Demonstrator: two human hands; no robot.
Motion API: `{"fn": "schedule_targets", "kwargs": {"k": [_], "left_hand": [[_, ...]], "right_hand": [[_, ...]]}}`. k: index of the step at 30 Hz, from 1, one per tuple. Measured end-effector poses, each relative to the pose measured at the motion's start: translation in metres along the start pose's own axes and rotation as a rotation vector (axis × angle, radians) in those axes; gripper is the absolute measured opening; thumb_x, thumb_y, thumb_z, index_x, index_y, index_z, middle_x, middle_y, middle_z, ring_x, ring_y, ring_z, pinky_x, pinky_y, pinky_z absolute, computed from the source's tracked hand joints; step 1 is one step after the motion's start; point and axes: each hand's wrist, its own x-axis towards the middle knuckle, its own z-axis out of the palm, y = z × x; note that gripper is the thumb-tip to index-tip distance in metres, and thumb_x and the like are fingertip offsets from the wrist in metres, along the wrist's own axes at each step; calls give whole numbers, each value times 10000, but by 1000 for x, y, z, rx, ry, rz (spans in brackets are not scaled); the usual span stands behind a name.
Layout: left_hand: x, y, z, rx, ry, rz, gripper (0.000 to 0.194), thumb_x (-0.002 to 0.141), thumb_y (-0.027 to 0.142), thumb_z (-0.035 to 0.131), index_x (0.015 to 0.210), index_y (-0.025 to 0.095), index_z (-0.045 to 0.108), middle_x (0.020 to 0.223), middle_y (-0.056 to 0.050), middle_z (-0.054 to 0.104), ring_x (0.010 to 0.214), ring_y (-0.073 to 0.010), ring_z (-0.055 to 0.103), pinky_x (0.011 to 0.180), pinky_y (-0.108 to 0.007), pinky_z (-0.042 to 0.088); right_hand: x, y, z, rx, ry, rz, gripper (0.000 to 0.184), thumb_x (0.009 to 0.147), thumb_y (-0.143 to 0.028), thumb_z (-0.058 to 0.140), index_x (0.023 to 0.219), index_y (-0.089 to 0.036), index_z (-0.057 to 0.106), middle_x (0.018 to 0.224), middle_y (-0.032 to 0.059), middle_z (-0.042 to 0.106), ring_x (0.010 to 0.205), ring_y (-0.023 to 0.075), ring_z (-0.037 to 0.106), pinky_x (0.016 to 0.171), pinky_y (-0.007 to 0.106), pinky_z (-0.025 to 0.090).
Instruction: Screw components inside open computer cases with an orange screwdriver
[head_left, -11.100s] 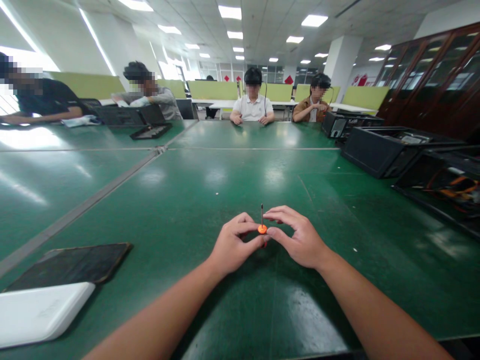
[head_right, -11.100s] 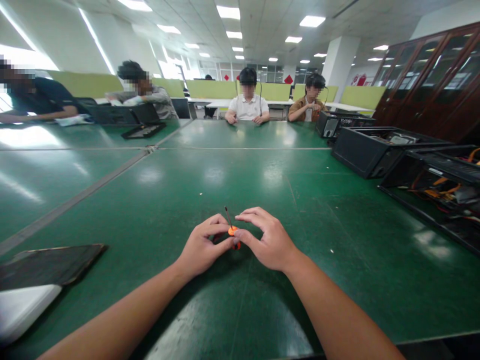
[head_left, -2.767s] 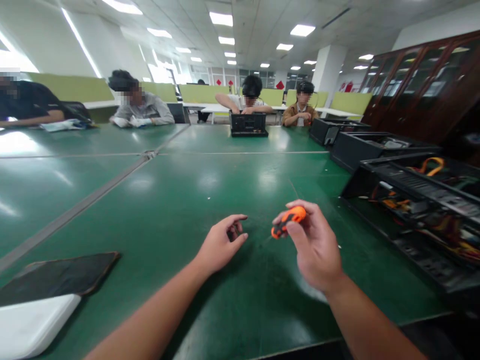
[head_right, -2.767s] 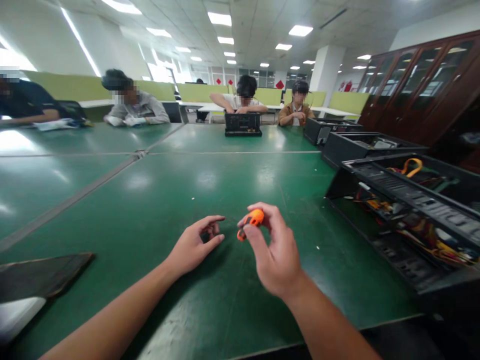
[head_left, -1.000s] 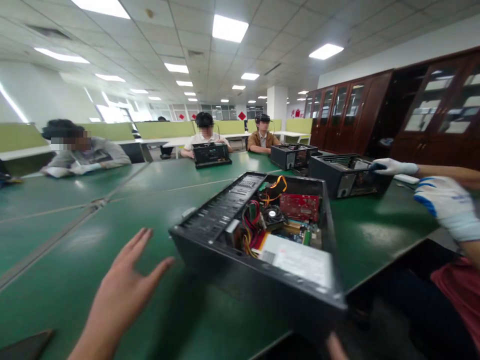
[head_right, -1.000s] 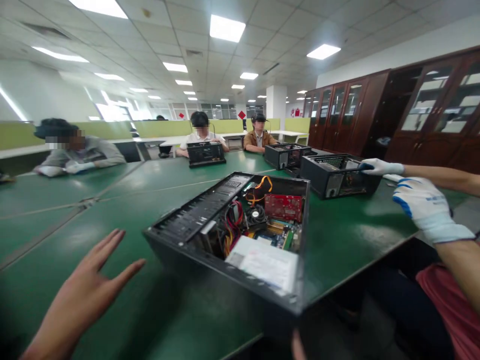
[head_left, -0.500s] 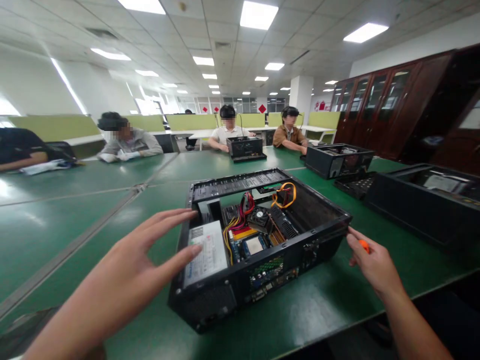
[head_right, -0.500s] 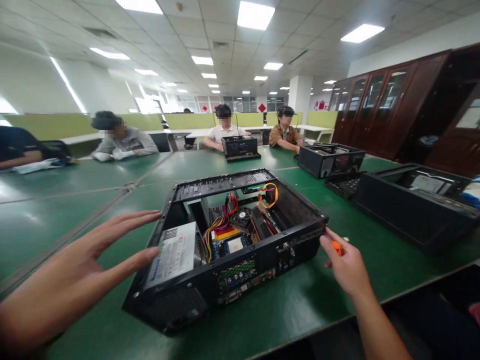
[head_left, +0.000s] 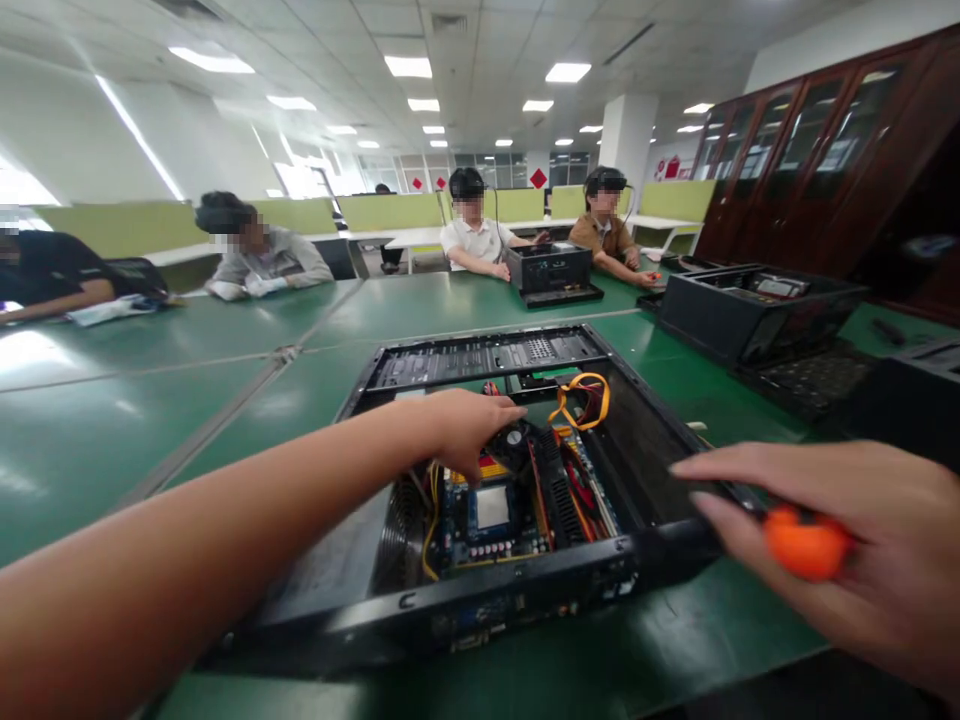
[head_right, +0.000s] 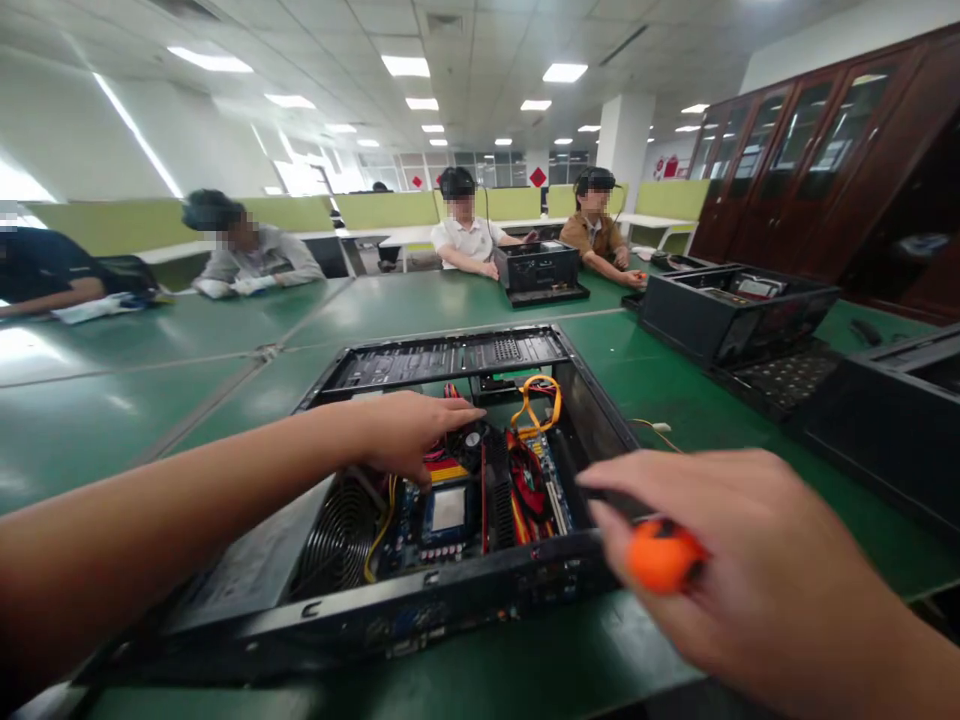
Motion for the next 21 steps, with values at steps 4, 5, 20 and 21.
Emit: {"fn": "schedule_targets", "kwargs": {"k": [4, 5, 20, 21], "left_hand": [[33, 2, 21, 95, 67, 61, 711, 696, 358, 710, 1360, 173, 539, 1340, -147, 639, 1015, -318, 708, 774, -349, 565], [33, 3, 23, 109, 91, 56, 631, 710, 369, 685, 1299, 168, 582, 1262, -144, 675, 942, -313, 720, 729, -351, 558], [-6, 12, 19, -70, -58, 87, 801, 673, 416, 726, 1408, 196, 499, 1288, -131, 663, 1045, -319, 690, 871, -404, 552], [-5, 11, 17, -74, -51, 69, 782, 701, 431, 720, 1414, 204, 494, 1305, -129, 658, 1050, -315, 691, 871, -401, 549]], "right_hand": [[104, -41, 32, 85, -603, -366, 194, 895, -347, 620, 997, -263, 764, 919, 36, 803, 830, 246, 752, 697, 320, 529], [117, -44, 42, 42, -697, -407, 222, 900, -400, 622, 964, -247, 770, 883, 56, 801, 812, 260, 753, 657, 323, 514], [93, 39, 22, 16, -428, -38, 328, 895, -562, 612, 999, -292, 768, 811, 17, 776, 706, 205, 691, 637, 298, 427], [91, 39, 23, 26, -440, -35, 324, 895, -557, 615, 1004, -292, 766, 819, 17, 778, 718, 205, 695, 647, 297, 432]]}}
